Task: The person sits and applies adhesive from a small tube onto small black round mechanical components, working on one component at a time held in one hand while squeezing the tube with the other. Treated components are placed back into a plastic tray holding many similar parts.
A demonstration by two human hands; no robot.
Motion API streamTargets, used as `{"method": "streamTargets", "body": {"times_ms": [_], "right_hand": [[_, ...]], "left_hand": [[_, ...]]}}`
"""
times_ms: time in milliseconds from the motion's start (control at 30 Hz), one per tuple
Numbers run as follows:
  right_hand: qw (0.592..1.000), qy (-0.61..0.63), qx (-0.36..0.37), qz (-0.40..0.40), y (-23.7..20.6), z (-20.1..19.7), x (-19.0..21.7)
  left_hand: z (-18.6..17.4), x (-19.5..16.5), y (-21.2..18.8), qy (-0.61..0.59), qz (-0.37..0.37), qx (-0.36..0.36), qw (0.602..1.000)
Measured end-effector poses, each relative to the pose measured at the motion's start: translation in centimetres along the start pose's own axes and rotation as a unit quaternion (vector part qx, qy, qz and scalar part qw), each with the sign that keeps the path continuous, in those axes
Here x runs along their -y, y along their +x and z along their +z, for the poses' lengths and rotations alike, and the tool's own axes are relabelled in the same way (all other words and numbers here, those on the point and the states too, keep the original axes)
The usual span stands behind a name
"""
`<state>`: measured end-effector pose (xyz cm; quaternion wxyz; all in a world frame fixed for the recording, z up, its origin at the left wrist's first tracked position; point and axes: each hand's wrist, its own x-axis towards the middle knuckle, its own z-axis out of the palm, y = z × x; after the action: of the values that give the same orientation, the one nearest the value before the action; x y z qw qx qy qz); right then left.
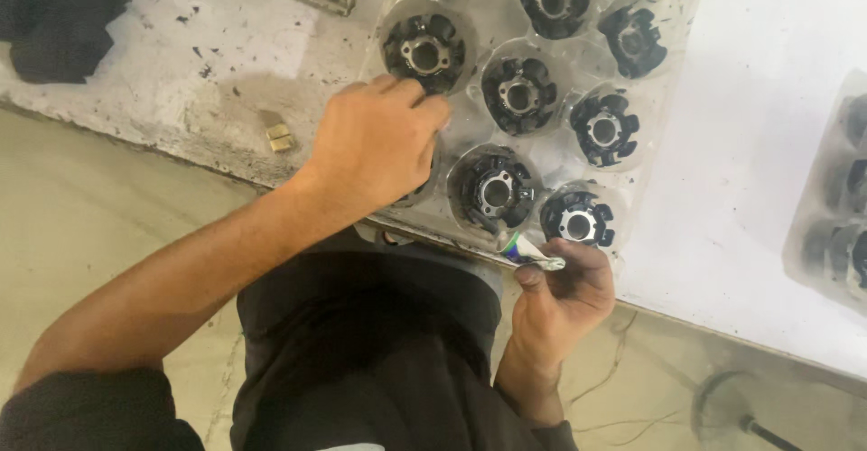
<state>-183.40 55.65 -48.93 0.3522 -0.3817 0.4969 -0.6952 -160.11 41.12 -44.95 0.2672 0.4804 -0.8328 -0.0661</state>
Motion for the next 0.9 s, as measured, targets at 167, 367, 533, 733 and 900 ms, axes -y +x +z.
{"method": "streamTargets", "body": {"times_ms": [167,367,533,733,900], "right_hand": [[0.999,0.036,-0.007,0.012,1.0,-2.3,-0.5],[0.992,0.109,0.019,-0.056,1.9,-4.3,-0.9],[0.983,0.159,0.054,-0.07,2.9,-4.4,-1.1],[0.974,0.222,0.033,0.016,4.3,-3.2,-0.3],[0.971,0.235,0.047,0.026,4.6,-2.0,-0.5]], "left_hand": [[1.0,2.1,2.7,-0.005,0.021,-0.076,0.997],[3.0,3.2,4.4,0.114,0.059,0.003,0.992],[2.8,2.2,4.6,0.185,0.094,0.0,0.978],[-0.6,-0.2,2.6,-0.09,0.023,-0.034,0.995],[-3.5,-2.5,-1.1,-0.317,-0.021,0.007,0.948]]}}
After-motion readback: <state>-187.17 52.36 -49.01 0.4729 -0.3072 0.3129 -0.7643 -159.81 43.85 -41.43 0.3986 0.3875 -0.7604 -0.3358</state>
